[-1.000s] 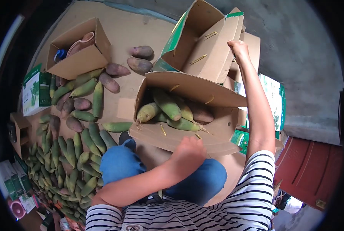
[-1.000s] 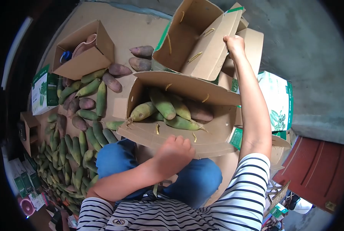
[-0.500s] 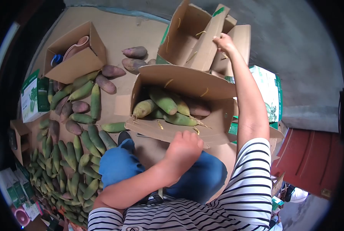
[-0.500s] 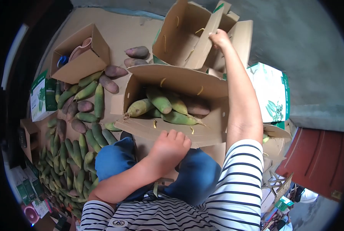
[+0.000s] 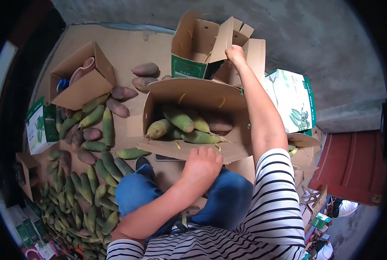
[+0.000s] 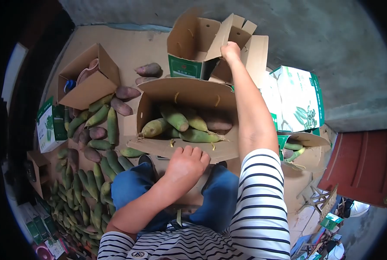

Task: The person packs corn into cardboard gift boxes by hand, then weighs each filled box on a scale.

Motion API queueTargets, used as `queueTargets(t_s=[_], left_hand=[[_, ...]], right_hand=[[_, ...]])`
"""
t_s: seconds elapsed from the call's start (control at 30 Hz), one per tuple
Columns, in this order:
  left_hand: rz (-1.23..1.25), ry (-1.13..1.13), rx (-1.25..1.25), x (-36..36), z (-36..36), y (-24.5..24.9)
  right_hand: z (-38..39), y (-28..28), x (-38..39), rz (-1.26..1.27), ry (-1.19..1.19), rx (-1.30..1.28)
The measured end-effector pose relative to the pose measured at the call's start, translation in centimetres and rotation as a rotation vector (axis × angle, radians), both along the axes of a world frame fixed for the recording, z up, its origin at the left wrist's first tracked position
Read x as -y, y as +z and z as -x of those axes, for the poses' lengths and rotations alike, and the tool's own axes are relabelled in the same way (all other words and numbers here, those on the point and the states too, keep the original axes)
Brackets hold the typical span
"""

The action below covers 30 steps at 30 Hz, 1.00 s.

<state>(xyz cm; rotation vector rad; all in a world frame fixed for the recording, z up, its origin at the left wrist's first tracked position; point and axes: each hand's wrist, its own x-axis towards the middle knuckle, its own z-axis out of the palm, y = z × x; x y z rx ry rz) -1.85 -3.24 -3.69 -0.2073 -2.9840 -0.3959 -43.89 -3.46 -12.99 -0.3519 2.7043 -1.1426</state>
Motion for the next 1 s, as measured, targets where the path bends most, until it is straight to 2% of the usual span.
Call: queueTargets(t_s=[0.03,0.17,0.27,0.33,0.4,0.43,0.5,0.57,0.7,0.8,0.9,0.97,1.0], left_hand=[[0.008,0.0,0.002,-0.1,0.0,-0.1],[-0.009,-0.004,0.016,0.0,-0.1,0.0],[-0.025,-0.005,-0.026,-0.1,0.0,-0.2],[0.005,-0.016,-0.02,0.0,0.0,0.0],[0.02,-0.01,-0.019,0.1,0.0,-0.1],[0.022,-0.008,-0.023,0.2,-0.1,0.0],[0.049,0.018,-0.036,0.3,-0.2,0.2],[0.06,0.043,-0.032,0.4,-0.4,0.3],[0.138,0.091,-0.04,1.0,-0.6,0.2],[0.183,0.12,-0.018,1.5,-0.8,0.3],[0.174,0.126,0.032,1.6,-1.2,0.8],[0.175,0.122,0.012,1.6,-1.5,0.8],[0.177,0.117,-0.001,1.6,-1.5,0.9]], right_hand=[[-0.2,-0.1,0.1,0.011,0.016,-0.124],[0.0,0.3,0.5,0.071,0.04,-0.324],[0.7,0.2,-0.2,-0.009,-0.058,-0.105],[0.4,0.9,-0.9,-0.351,0.033,0.025],[-0.7,2.8,-2.0,-0.194,0.074,0.072],[-0.6,3.7,-3.1,-0.124,0.183,0.046],[-3.7,8.8,-6.8,0.161,0.27,0.238],[-5.1,11.6,-11.3,0.25,0.305,0.13],[-12.8,15.9,-18.0,0.381,0.155,-0.131],[-18.9,16.5,-21.2,0.414,0.053,-0.207],[-24.4,14.5,-23.4,0.362,-0.044,-0.224],[-28.0,12.7,-23.6,0.416,-0.118,-0.091],[-29.1,11.1,-24.2,0.417,-0.082,-0.08]])
